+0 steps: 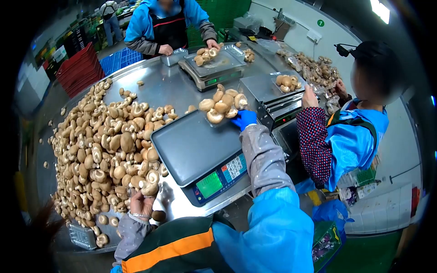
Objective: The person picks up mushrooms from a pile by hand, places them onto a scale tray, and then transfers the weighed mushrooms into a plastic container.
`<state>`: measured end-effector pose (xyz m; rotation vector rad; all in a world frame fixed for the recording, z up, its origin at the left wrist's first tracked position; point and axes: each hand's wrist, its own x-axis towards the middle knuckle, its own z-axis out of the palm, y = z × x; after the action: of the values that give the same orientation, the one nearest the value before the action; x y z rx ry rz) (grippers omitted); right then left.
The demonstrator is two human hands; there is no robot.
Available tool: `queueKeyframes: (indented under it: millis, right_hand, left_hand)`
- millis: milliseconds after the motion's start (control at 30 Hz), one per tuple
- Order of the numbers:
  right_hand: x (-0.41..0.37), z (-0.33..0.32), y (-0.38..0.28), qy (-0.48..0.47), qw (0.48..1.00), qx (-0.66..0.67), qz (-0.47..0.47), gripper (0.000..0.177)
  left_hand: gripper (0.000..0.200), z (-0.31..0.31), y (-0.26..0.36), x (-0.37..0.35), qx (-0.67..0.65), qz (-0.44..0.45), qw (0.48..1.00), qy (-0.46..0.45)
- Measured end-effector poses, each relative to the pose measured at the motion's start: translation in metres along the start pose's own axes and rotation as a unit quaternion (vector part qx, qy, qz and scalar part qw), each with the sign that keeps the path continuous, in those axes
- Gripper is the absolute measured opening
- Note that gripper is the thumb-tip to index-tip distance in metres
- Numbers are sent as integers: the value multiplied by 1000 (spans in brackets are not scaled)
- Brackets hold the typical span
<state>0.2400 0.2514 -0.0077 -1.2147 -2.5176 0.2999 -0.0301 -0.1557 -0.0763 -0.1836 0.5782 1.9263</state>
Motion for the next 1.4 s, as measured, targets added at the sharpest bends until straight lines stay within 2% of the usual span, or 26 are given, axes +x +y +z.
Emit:
queueKeyframes:
  millis: [33, 67, 133, 233, 267, 333, 367, 400, 433, 533, 667, 700, 733, 800, 833, 867, 900, 1000, 1067, 1133, 1333, 1400]
  right_hand:
    - [23, 33, 42, 39, 993, 105, 38, 19]
    - [30, 25, 42, 38, 995, 63, 62, 23]
    - [42, 7, 41, 31, 993, -22, 110, 32]
    - [65, 16, 60, 70, 985, -16, 158, 38]
    - [70, 19, 67, 77, 983, -10, 166, 39]
    - [81, 24, 76, 84, 978, -20, 189, 43]
    - [86, 27, 78, 84, 975, -36, 205, 44]
    - [89, 28, 80, 83, 970, -53, 221, 46]
    - [91, 25, 82, 57, 974, -51, 213, 48]
    - [93, 28, 79, 65, 976, -56, 202, 42]
    - [89, 28, 45, 95, 985, -38, 137, 39]
    - [82, 25, 34, 99, 989, -19, 104, 38]
    - [68, 19, 13, 124, 985, 91, 82, 30]
    - [55, 28, -2, 154, 979, 134, -21, 20]
    - [62, 66, 16, 149, 923, 354, -4, 24]
    - [52, 58, -6, 117, 878, 462, 39, 24]
    - [40, 48, -29, 89, 796, 588, 108, 24]
    - [6, 12, -91, 35, 638, 720, 270, 26]
    - [-10, 22, -96, -1, 669, 705, 234, 34]
    - [-27, 19, -107, -15, 658, 700, 278, 33]
    - [-42, 42, -97, -24, 647, 713, 271, 30]
    - [-43, 57, -82, -15, 719, 663, 209, 30]
  left_hand:
    - [46, -2, 0, 0, 16, 15, 1000, -8]
    - [47, -1, 0, 0, 31, 30, 999, -16]
    - [48, 9, 3, -4, -44, -18, 999, 19]
    - [47, 25, 5, -10, -13, 2, 1000, 23]
    - [47, 17, 5, -9, 37, 46, 998, -3]
    - [49, 6, 9, -3, -68, 6, 997, 38]
    - [46, 7, 6, -4, -4, 37, 999, 21]
    - [47, 9, 9, -6, -40, 11, 998, 45]
    - [47, 8, 8, -4, -26, 20, 999, 37]
    - [48, 7, 8, -1, -12, 28, 999, 43]
    - [47, 13, 7, -4, -10, 32, 998, 47]
    - [46, 16, 7, -5, -3, 29, 999, 42]
    - [45, 18, 7, -6, 3, 26, 999, 35]
    - [45, 14, 8, -4, 5, 20, 999, 36]
    - [45, 11, 10, -3, -1, 17, 999, 40]
    - [45, 10, 10, -4, -6, 13, 999, 44]
    - [46, 10, 9, -5, -11, 18, 999, 33]
    - [47, 15, 8, -10, 11, 33, 999, 10]
    - [49, 10, 7, -10, -27, 11, 999, 27]
    - [51, 8, 5, -11, -23, 16, 999, 23]
    - [53, 6, 7, -14, -43, -7, 998, 34]
    - [53, 2, 7, -14, -47, -7, 998, 33]
